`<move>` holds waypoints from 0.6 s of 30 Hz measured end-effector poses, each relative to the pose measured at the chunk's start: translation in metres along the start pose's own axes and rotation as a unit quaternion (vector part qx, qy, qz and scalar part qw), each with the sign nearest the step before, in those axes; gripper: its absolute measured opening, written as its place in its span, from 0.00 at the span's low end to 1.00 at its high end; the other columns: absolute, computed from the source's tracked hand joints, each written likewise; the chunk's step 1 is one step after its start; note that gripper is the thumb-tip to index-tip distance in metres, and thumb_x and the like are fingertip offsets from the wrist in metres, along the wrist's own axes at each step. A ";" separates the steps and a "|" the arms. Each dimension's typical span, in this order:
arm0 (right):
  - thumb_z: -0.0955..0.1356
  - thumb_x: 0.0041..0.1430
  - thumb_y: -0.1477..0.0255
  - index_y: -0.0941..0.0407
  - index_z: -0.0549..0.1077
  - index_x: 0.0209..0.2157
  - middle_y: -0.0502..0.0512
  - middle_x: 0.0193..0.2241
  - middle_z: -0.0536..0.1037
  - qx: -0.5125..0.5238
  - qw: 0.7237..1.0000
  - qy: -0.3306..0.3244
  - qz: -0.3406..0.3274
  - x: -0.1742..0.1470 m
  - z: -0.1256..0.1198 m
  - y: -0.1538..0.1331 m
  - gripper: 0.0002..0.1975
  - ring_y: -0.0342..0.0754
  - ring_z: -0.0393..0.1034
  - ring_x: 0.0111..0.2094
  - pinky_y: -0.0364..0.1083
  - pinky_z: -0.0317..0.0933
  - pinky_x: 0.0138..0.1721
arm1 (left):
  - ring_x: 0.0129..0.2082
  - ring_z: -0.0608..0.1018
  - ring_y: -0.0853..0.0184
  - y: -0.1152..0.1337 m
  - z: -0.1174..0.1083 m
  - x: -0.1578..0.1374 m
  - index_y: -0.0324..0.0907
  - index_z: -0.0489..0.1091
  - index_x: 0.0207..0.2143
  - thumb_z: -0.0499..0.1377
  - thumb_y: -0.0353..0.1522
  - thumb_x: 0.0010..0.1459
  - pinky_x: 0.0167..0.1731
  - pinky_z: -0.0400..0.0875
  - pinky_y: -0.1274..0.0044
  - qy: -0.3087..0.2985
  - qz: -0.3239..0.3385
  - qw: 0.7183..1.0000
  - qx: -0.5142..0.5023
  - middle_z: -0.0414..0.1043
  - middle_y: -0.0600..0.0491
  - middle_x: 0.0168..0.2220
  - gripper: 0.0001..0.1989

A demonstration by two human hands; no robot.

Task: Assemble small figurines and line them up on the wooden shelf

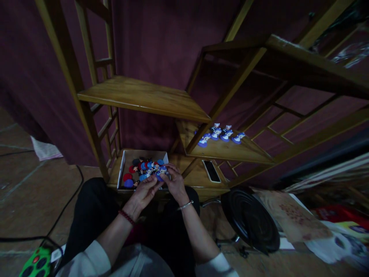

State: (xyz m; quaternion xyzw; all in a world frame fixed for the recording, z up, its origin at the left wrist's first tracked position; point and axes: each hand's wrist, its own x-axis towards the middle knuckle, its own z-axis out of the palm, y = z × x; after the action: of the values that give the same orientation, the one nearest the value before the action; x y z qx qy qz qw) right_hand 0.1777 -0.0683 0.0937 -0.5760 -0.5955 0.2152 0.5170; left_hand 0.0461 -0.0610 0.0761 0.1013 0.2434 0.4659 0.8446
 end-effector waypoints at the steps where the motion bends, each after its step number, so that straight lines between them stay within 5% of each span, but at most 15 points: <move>1: 0.70 0.48 0.68 0.52 0.77 0.33 0.54 0.41 0.74 -0.004 1.000 -0.002 -0.001 -0.001 0.001 0.000 0.08 0.51 0.62 0.49 0.52 0.52 0.54 | 0.34 0.77 0.71 0.000 -0.002 -0.001 0.34 0.72 0.24 0.62 0.19 0.46 0.50 0.67 0.71 0.006 0.002 1.000 -0.004 0.75 0.53 0.28 0.05; 7: 0.71 0.46 0.66 0.51 0.77 0.29 0.54 0.41 0.74 0.017 0.999 -0.023 0.034 -0.006 0.008 0.009 0.06 0.51 0.62 0.50 0.52 0.52 0.55 | 0.37 0.77 0.68 -0.004 -0.017 -0.001 0.34 0.73 0.28 0.61 0.19 0.48 0.49 0.68 0.71 0.015 -0.007 1.000 -0.013 0.76 0.50 0.32 0.05; 18: 0.69 0.47 0.68 0.52 0.75 0.39 0.55 0.42 0.75 0.008 0.998 -0.023 0.061 -0.002 0.021 0.012 0.14 0.51 0.67 0.45 0.51 0.59 0.50 | 0.36 0.77 0.67 0.010 -0.012 0.002 0.34 0.73 0.29 0.59 0.18 0.49 0.47 0.70 0.70 0.012 0.010 1.000 0.011 0.75 0.49 0.34 0.07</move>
State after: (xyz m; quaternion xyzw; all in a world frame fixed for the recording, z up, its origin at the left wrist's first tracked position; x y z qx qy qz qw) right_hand 0.1650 -0.0598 0.0749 -0.6019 -0.5690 0.2641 0.4941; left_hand 0.0340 -0.0544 0.0694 0.1077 0.2574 0.4731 0.8356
